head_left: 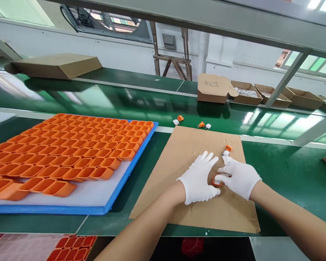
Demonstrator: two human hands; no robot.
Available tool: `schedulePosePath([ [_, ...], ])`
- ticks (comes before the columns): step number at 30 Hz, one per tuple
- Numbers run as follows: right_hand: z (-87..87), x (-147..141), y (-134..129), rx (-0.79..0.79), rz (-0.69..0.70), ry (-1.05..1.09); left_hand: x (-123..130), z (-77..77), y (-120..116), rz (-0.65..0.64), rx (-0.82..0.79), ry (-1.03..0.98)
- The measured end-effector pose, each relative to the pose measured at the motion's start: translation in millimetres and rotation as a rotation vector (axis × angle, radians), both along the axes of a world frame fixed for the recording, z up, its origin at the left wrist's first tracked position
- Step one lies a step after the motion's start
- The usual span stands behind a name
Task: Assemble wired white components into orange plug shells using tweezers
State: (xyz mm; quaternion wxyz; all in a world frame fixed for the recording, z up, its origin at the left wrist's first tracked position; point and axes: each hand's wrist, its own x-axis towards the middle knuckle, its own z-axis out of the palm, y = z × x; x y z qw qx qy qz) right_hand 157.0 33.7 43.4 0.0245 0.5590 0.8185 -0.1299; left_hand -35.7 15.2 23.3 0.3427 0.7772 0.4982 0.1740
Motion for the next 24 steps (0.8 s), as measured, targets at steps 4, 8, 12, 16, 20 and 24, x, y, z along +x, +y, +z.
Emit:
schedulePosePath([
  [4, 23.0, -19, 68, 0.053, -0.010, -0.026, -15, 5.8, -7, 0.116, 0.034, -0.032],
  [8, 13.9, -59, 154, 0.066, 0.007, 0.041, -28, -3.1, -21, 0.325, 0.103, -0.014],
  [12, -10.7, -98, 208, 0.010, 0.027, 0.114, -51, -12.3, -40, 0.507, 0.226, 0.028],
  [16, -25.6, -114, 231, -0.011, 0.002, 0.183, -100, -15.6, -56, 0.779, 0.326, 0.100],
  [20, -24.5, -104, 241, 0.056, -0.048, 0.268, -164, -21.3, -62, 1.207, 0.383, 0.335],
  [24, -18.0, -81, 241, 0.069, -0.106, 0.302, -202, -29.6, -56, 1.251, 0.301, 0.502],
])
